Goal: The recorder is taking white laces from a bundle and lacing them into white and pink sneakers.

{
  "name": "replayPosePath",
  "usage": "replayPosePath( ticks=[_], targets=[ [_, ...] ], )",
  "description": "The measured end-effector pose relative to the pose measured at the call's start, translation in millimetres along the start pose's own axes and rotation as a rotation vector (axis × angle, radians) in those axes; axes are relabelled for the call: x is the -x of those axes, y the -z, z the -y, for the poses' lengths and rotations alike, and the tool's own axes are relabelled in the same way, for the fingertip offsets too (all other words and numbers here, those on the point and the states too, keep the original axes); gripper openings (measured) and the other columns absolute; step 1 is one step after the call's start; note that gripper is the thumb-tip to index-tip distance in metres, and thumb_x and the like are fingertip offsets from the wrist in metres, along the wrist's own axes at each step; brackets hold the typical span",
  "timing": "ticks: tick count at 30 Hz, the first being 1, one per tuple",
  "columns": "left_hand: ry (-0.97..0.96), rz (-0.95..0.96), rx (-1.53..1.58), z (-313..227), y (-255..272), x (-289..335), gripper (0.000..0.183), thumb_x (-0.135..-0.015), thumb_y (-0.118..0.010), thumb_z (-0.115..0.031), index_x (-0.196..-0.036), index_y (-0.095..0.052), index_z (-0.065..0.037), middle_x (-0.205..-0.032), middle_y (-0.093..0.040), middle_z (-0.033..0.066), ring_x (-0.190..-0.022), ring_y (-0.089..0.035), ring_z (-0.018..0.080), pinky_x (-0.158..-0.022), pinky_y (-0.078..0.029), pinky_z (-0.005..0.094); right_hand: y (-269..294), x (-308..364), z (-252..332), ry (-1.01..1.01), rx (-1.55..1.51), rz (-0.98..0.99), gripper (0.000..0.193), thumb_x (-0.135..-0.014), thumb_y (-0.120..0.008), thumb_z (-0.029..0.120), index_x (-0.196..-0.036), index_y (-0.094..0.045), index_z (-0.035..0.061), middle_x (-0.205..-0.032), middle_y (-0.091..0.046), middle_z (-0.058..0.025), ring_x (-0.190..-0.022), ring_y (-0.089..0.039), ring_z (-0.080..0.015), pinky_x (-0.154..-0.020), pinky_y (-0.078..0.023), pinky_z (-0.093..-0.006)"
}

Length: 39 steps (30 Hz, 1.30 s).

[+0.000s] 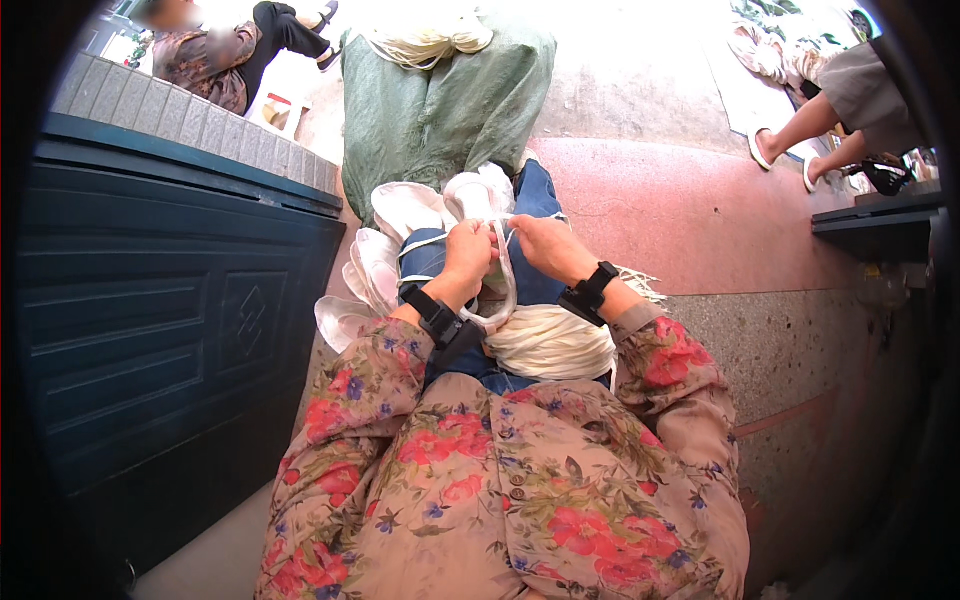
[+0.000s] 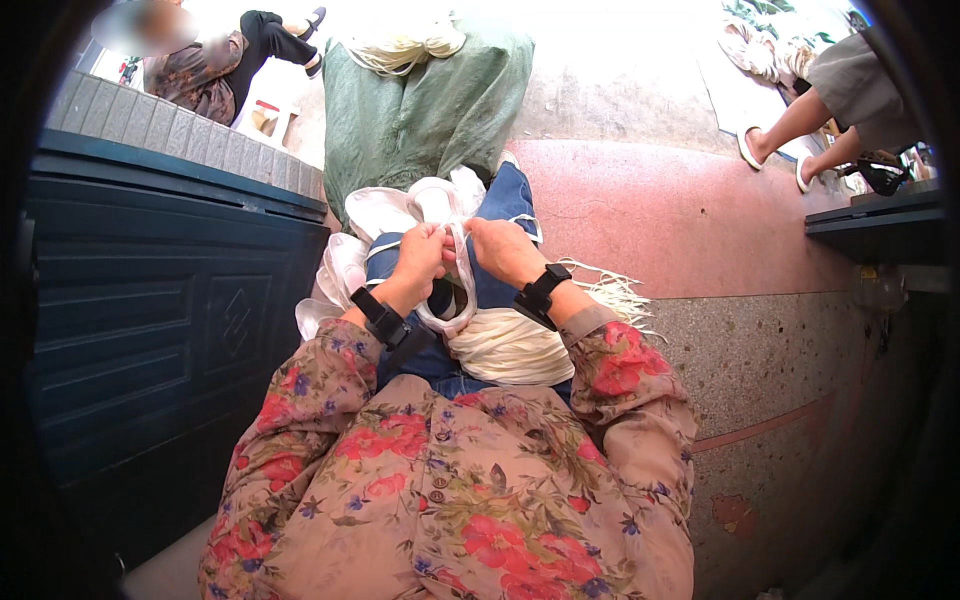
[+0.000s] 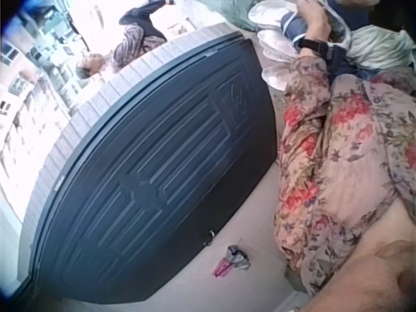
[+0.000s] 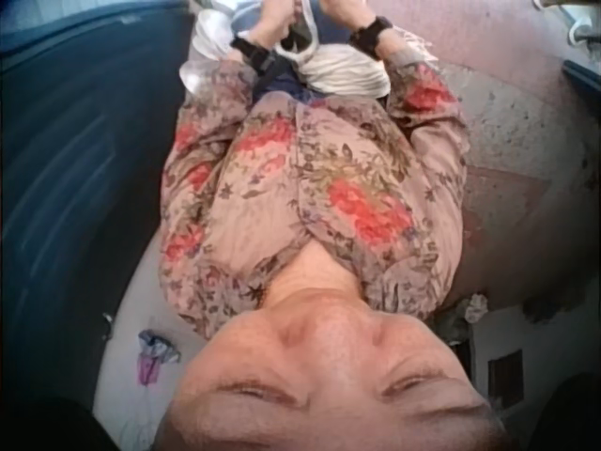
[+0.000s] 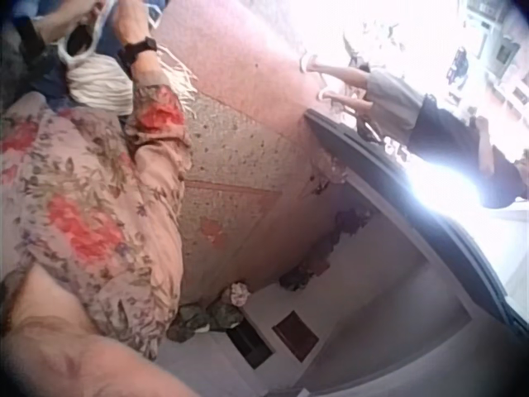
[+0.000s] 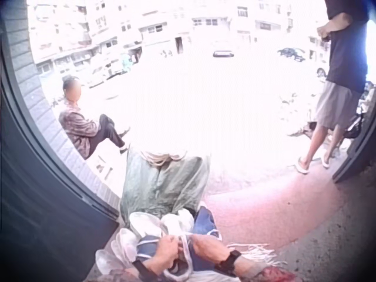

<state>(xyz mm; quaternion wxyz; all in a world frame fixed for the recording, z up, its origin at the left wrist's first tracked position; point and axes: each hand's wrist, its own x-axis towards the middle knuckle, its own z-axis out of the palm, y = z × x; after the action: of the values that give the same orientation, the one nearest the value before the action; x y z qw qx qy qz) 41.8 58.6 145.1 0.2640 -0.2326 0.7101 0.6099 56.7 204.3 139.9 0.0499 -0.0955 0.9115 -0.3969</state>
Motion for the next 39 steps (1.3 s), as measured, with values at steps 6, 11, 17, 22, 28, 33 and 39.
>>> replayPosePath(
  ticks=[6,11,17,22,28,33,39],
  targets=[
    [-0.035,0.013,-0.016,-2,0,4,0.02,-0.087,-0.042,-0.012,-0.095,-0.055,0.001,-0.075,-0.056,0.0041,-0.052,-0.048,0.0092,-0.044,-0.039,0.0255,-7,-12,-8,0.008,0.091,0.043,0.021,-0.081,-0.046,0.019,-0.081,-0.058,0.0009,-0.07,-0.059,-0.0203,-0.069,-0.058,-0.036,-0.062,-0.045,-0.0449],
    [-0.043,-0.018,0.015,-2,-1,4,0.021,-0.088,-0.042,-0.019,-0.086,-0.054,-0.002,-0.059,-0.054,0.004,-0.04,-0.036,0.0067,-0.035,-0.025,0.0198,-17,-21,-17,0.011,0.073,-0.072,0.021,-0.081,-0.048,0.019,-0.077,-0.059,0.0014,-0.078,-0.059,-0.0205,-0.076,-0.057,-0.0359,-0.066,-0.045,-0.0438],
    [-0.052,0.004,0.041,1,-1,2,0.02,-0.088,-0.041,-0.017,-0.085,-0.054,-0.002,-0.059,-0.054,0.0038,-0.039,-0.035,0.0062,-0.035,-0.025,0.0194,-23,-24,-23,0.031,0.02,0.034,0.019,-0.082,-0.048,0.019,-0.08,-0.058,0.003,-0.08,-0.057,-0.0176,-0.08,-0.055,-0.0351,-0.069,-0.044,-0.0423],
    [-0.083,0.026,0.031,2,1,2,0.019,-0.088,-0.04,-0.015,-0.089,-0.054,-0.001,-0.066,-0.055,0.0044,-0.043,-0.04,0.0064,-0.035,-0.026,0.0194,-22,-30,-16,0.019,0.192,0.012,0.013,-0.08,-0.049,0.015,-0.079,-0.058,0.0055,-0.081,-0.057,-0.014,-0.076,-0.057,-0.0328,-0.066,-0.045,-0.0418],
    [-0.092,0.058,-0.018,4,3,1,0.019,-0.088,-0.04,-0.014,-0.091,-0.054,-0.001,-0.067,-0.054,0.0036,-0.05,-0.045,0.0063,-0.038,-0.03,0.0185,-17,-37,-14,0.107,0.203,0.096,0.011,-0.074,-0.05,0.009,-0.08,-0.059,0.0085,-0.081,-0.058,-0.0109,-0.077,-0.058,-0.0304,-0.064,-0.043,-0.0421],
    [-0.125,0.115,-0.028,7,5,1,0.02,-0.089,-0.038,-0.013,-0.094,-0.053,-0.001,-0.073,-0.054,0.0041,-0.053,-0.048,0.007,-0.04,-0.034,0.0181,-16,-39,-11,0.276,0.383,0.094,0.009,-0.072,-0.052,0.011,-0.078,-0.06,0.0113,-0.08,-0.058,-0.0056,-0.08,-0.057,-0.0241,-0.066,-0.039,-0.0392],
    [-0.088,0.119,-0.104,-4,13,9,0.025,-0.089,-0.037,-0.013,-0.107,-0.048,-0.001,-0.075,-0.056,0.0057,-0.053,-0.051,0.0091,-0.04,-0.036,0.0196,-13,-31,0,0.187,0.476,-0.121,0.022,-0.074,-0.059,0.03,-0.071,-0.06,0.008,-0.074,-0.055,-0.0074,-0.078,-0.05,-0.0246,-0.066,-0.036,-0.0381]
  ],
)
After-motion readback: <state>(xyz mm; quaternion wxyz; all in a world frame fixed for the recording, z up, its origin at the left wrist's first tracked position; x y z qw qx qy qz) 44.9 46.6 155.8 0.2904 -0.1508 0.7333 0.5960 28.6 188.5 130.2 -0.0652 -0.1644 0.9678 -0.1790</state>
